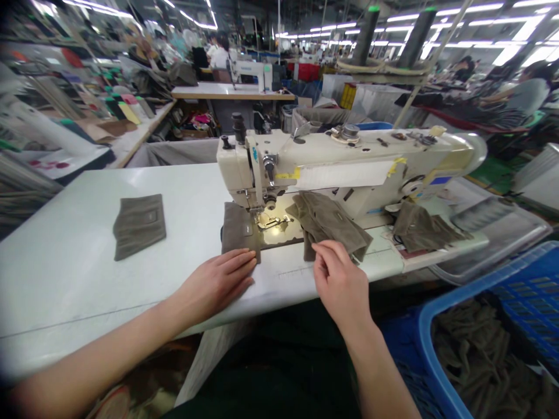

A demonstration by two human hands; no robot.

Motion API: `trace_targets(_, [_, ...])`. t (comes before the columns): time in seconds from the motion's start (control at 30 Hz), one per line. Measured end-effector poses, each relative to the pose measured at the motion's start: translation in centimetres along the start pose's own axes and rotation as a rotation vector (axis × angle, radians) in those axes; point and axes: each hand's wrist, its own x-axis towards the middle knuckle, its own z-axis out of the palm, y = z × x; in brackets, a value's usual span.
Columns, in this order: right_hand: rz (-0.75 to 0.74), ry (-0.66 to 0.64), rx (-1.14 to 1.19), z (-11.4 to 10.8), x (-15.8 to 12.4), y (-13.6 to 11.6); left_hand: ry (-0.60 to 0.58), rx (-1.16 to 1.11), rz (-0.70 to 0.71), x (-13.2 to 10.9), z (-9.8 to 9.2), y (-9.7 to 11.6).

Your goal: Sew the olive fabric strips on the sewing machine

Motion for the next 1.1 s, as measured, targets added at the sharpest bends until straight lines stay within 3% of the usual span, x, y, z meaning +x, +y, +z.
trace_targets(0.3, [0.172,0.081,-0.188,-2.3,0.9,3.2,0.0,-0.062,-0.03,1.1,0.5,-2.0])
trace_targets(0.47, [0.185,0.087,-0.197,-3.2,1.1,4.2,-0.004,-0.09,-0.032,1.8,0.5,-3.1])
trace_targets(1.1, [0.209,0.011,-0.218,-3.3,0.7,6.2,-0.056,-0.102,-0.09,4.2,1.1,-6.7])
